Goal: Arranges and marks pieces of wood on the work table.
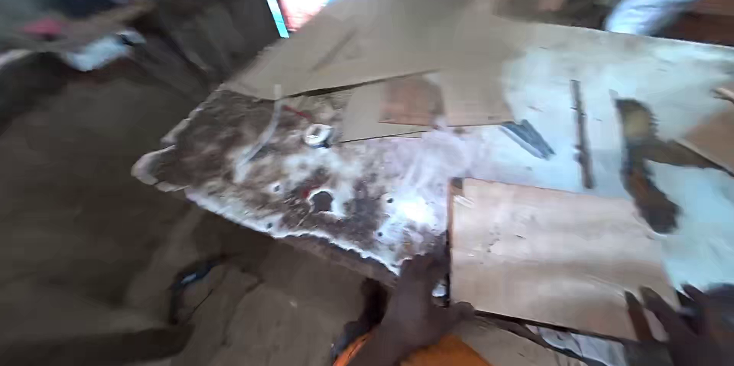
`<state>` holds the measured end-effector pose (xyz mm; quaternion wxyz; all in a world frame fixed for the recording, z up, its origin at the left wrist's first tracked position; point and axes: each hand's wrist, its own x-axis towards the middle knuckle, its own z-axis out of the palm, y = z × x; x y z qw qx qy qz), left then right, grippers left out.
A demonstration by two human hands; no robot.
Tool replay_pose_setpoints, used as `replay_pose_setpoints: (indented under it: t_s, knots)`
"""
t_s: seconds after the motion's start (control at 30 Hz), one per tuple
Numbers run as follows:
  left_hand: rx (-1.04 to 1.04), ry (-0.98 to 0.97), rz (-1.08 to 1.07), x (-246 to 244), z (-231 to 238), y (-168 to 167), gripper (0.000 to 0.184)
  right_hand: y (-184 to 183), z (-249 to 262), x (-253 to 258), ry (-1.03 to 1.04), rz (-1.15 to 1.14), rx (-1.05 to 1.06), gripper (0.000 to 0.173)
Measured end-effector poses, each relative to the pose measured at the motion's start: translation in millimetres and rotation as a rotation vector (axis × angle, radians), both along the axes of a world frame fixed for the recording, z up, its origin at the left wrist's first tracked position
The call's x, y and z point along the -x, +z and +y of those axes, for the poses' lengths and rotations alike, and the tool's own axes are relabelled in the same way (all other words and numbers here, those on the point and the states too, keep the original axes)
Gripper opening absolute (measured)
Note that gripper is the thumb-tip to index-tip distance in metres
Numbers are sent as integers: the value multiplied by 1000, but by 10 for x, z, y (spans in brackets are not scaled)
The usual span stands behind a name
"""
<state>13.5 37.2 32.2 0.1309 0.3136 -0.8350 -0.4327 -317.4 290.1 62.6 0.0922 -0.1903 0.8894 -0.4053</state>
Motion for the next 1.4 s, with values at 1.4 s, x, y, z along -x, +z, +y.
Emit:
replay_pose_setpoints:
  t_s: [1.4]
  knots:
    - [369,542,-32,-1442,-1125,56,83,-328,-1540,-1538,618,361,-318,116]
